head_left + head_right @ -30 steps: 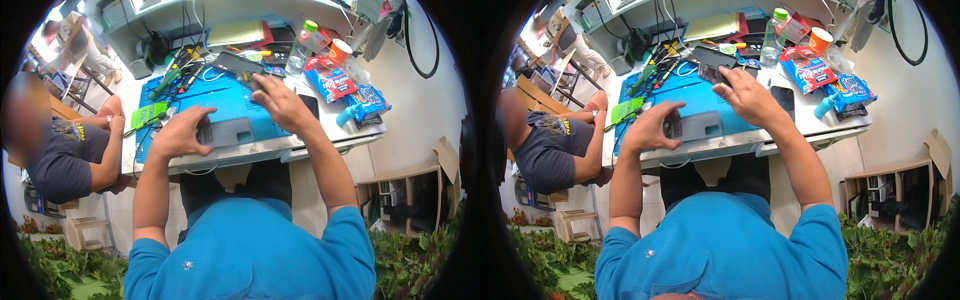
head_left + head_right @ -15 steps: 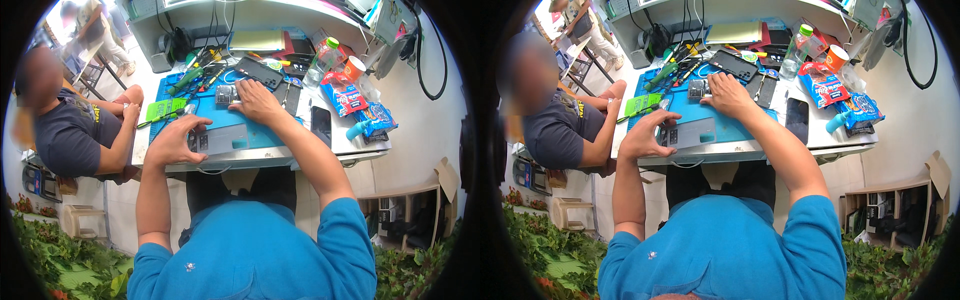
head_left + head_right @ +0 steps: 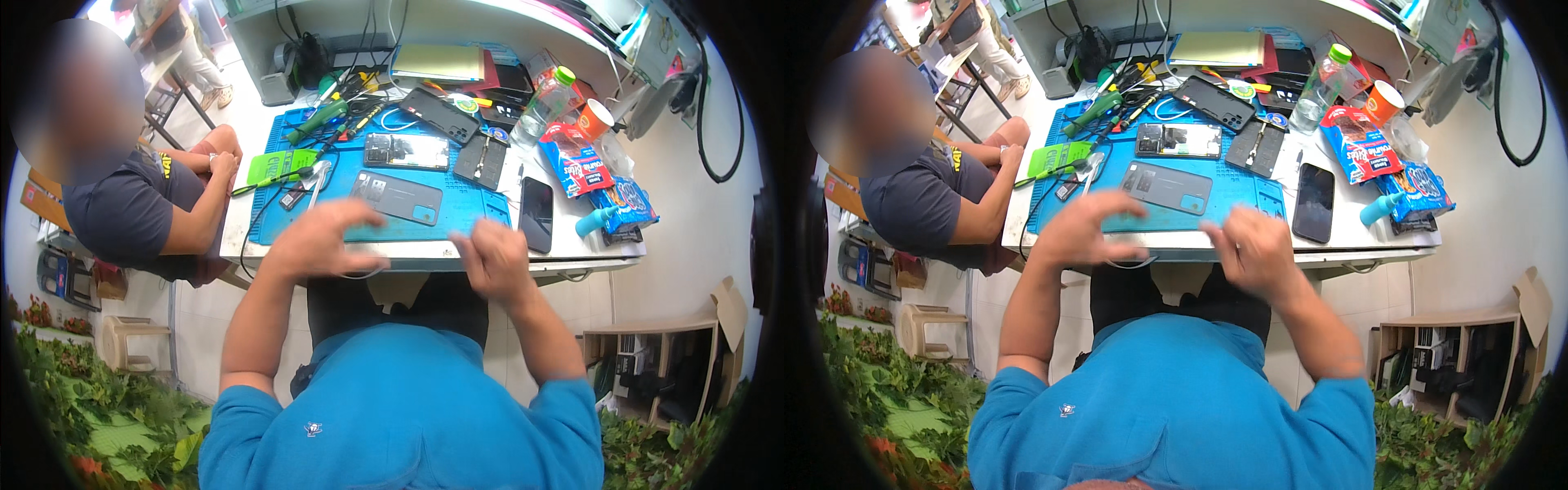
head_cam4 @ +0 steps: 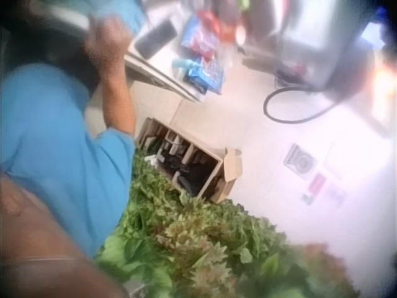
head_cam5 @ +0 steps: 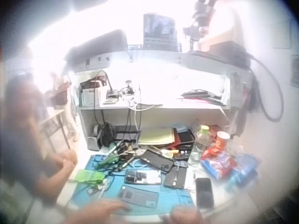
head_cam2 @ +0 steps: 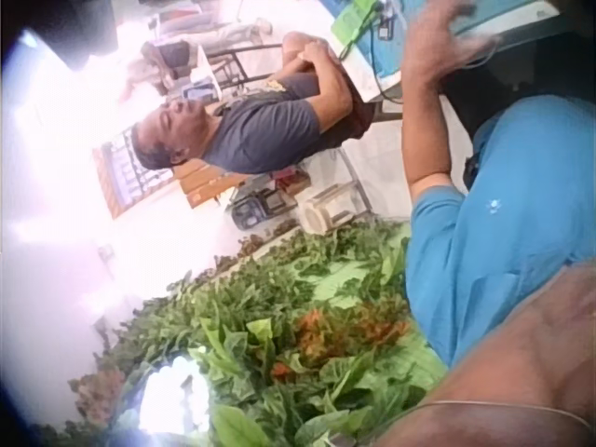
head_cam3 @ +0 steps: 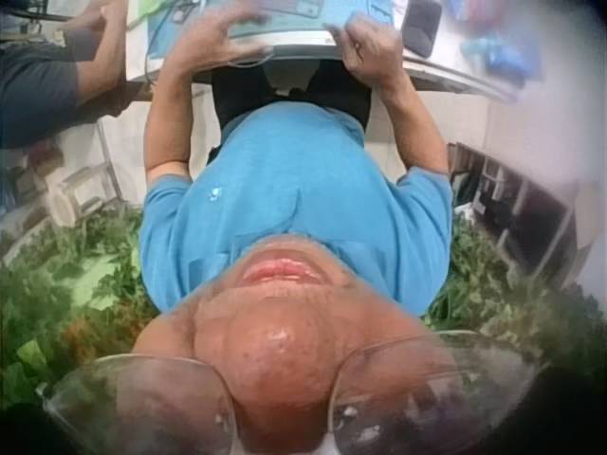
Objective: The person uses a green screwdriver to remove screws from the back cover of a smartphone. After removing the screws, the person lifts the back cover off the device. The person then picks up a different smartphone, turns it on to show the screen, and points to a device on the shelf before placing the phone back on the table.
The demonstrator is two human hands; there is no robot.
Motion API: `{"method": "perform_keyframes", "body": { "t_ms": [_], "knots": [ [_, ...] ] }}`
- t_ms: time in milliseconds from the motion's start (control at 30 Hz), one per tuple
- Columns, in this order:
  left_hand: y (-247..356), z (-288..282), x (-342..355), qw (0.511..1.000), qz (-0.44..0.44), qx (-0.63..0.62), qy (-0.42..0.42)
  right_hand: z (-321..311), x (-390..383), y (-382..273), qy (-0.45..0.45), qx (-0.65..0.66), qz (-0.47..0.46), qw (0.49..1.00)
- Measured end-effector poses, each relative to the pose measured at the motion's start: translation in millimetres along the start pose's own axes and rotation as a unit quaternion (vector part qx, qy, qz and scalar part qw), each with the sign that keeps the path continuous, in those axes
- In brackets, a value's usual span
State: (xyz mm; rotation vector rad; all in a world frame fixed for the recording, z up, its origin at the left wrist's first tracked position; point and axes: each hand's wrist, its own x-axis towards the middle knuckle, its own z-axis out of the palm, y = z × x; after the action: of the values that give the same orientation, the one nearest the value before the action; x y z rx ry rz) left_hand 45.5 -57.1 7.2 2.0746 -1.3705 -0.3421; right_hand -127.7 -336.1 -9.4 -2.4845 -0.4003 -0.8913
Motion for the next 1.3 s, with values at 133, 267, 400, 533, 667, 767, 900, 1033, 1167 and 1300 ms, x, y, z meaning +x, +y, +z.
{"method": "perform_keyframes", "body": {
  "t_ms": [133,267,400,533,667,767,900,1033,1167,1300],
  "knots": [
    [19.5,43.3,-56.7,0.984,-0.076,0.069,-0.146,-61.3,6.7,-87.5,0.054,0.142,-0.082,0.985],
    [-2.9,93.8,-86.0,0.988,-0.110,0.111,-0.011,-99.1,26.1,-149.8,0.099,0.209,-0.206,0.951],
    [2.4,121.4,-75.6,0.988,-0.121,0.084,0.041,-83.3,66.3,-146.1,0.080,0.186,-0.313,0.928],
    [-9.3,121.7,-78.8,0.990,-0.112,0.063,0.061,-78.4,75.5,-146.4,0.061,0.185,-0.371,0.908],
    [8.8,118.1,-92.9,0.978,-0.196,0.067,-0.001,-56.6,47.9,-122.4,-0.001,0.202,-0.317,0.926],
    [29.8,116.6,-107.5,0.984,-0.172,0.026,-0.041,-30.0,-1.1,-87.3,-0.094,0.119,-0.113,0.982],
    [61.3,107.2,-140.7,0.973,-0.197,-0.018,-0.121,-2.6,-47.4,-63.1,-0.181,0.028,0.037,0.982],
    [67.5,100.9,-171.9,0.970,-0.186,-0.082,-0.133,5.7,-72.4,-59.6,-0.223,0.058,0.154,0.961],
    [64.8,62.3,-178.5,0.986,-0.102,-0.111,-0.075,16.0,-73.4,-54.4,-0.238,0.044,0.128,0.962],
    [54.9,44.7,-138.0,0.998,-0.047,-0.051,0.009,36.9,-65.7,-32.2,-0.430,-0.034,0.101,0.896]
  ]
}}
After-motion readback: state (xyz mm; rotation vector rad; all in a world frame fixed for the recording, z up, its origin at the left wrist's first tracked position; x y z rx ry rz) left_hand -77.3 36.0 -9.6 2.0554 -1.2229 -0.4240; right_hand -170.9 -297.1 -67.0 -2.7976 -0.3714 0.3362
